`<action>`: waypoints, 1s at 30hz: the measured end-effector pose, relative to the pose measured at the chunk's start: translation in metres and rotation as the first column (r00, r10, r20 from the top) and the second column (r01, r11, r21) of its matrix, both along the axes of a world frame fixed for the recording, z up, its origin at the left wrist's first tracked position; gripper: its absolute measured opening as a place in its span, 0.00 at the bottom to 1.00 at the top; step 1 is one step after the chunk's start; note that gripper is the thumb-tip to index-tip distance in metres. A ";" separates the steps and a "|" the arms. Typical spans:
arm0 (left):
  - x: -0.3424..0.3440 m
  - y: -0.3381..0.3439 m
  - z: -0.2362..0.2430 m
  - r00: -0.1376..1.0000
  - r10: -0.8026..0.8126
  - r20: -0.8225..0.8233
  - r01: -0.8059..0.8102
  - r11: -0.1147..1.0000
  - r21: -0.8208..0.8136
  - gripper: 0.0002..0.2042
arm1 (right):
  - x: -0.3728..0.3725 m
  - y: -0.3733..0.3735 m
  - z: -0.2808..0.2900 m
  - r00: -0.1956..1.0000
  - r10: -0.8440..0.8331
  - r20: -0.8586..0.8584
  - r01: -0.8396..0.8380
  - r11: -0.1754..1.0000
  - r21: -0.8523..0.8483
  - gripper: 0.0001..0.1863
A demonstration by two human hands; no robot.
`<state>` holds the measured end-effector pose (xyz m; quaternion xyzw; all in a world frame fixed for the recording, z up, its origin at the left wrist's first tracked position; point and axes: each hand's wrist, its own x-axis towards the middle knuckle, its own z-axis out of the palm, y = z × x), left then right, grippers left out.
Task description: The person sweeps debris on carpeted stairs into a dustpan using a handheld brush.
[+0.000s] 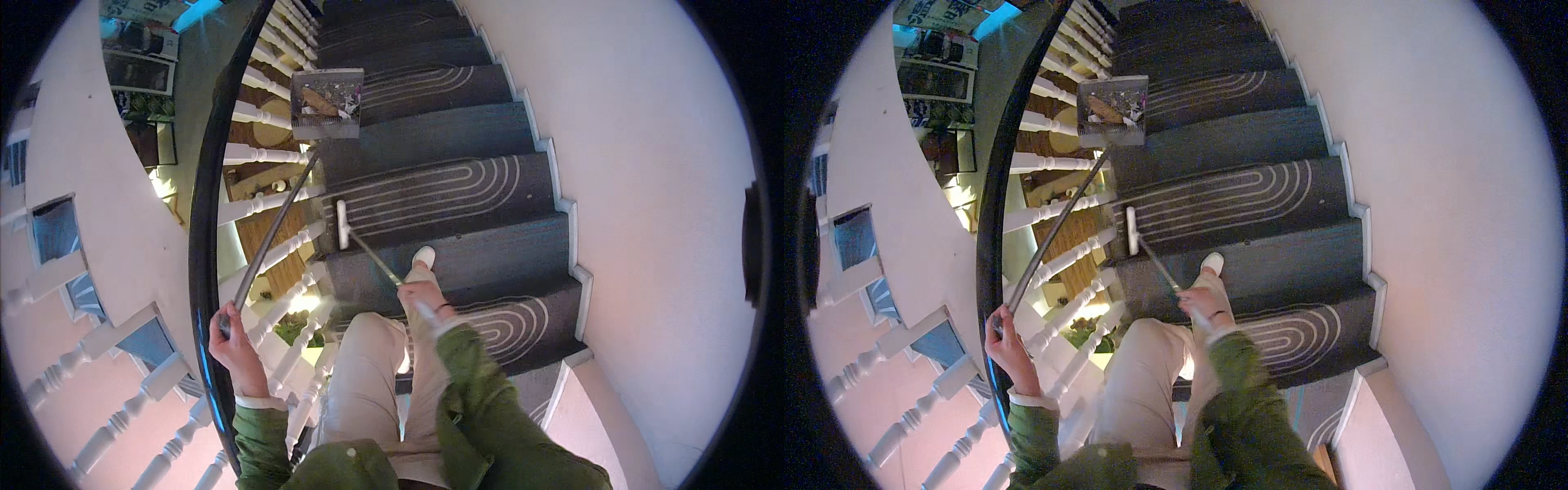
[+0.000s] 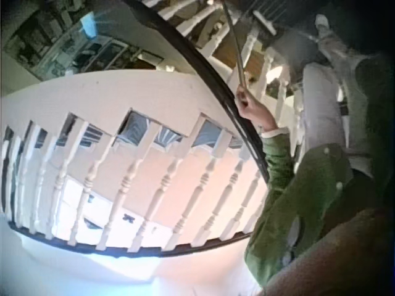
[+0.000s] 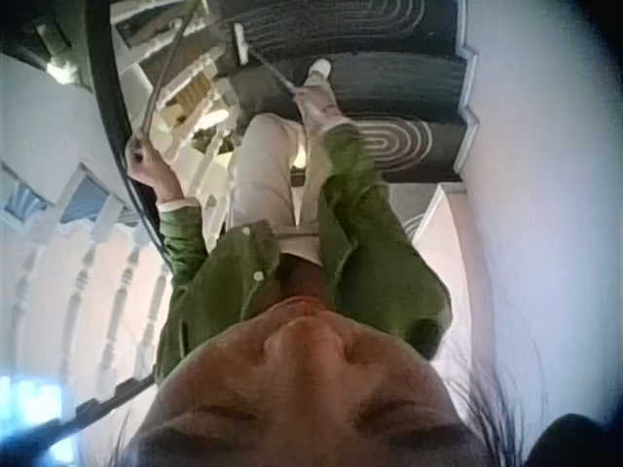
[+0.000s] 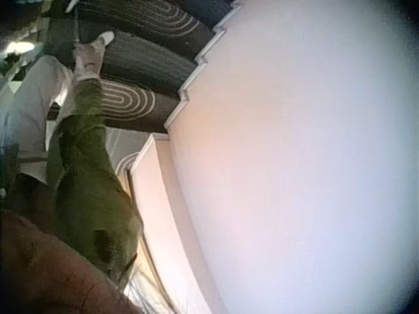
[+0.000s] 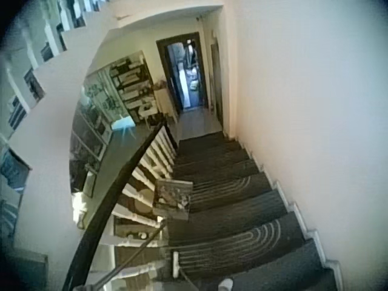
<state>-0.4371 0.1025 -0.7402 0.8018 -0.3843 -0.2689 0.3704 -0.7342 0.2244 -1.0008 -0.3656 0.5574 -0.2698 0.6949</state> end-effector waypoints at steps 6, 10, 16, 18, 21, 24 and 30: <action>0.029 -0.011 0.023 0.992 0.063 0.112 -0.070 0.995 0.068 0.10 | -0.161 -0.004 0.095 0.888 -0.417 -0.196 0.442 0.650 0.619 0.06; 0.011 -0.024 0.012 0.993 -0.048 0.108 0.046 0.999 0.018 0.09 | -0.125 0.069 0.089 0.669 -0.104 -0.736 0.106 0.993 -0.045 0.07; -0.001 -0.041 0.018 0.966 -0.120 0.230 0.115 0.993 0.035 0.09 | -0.032 0.018 0.083 0.854 -0.514 -0.079 0.471 0.698 0.540 0.07; -0.005 -0.050 0.010 0.944 -0.209 0.257 0.205 0.978 0.042 0.08 | -0.044 -0.009 0.064 0.918 -0.395 -0.032 0.353 0.780 0.516 0.08; -0.033 -0.078 -0.003 0.885 -0.398 0.243 0.390 0.917 0.082 0.06 | -0.093 0.013 0.020 0.940 -0.243 -0.239 0.335 0.790 0.513 0.09; -0.026 -0.097 0.000 0.796 -0.559 0.233 0.540 0.829 0.143 0.04 | -0.174 0.009 0.062 0.879 -0.477 -0.014 0.368 0.660 0.655 0.10; -0.047 -0.117 -0.052 0.482 -0.848 0.219 0.766 0.529 0.364 0.09 | -0.243 0.032 0.152 0.810 -0.493 -0.318 0.583 0.612 0.535 0.09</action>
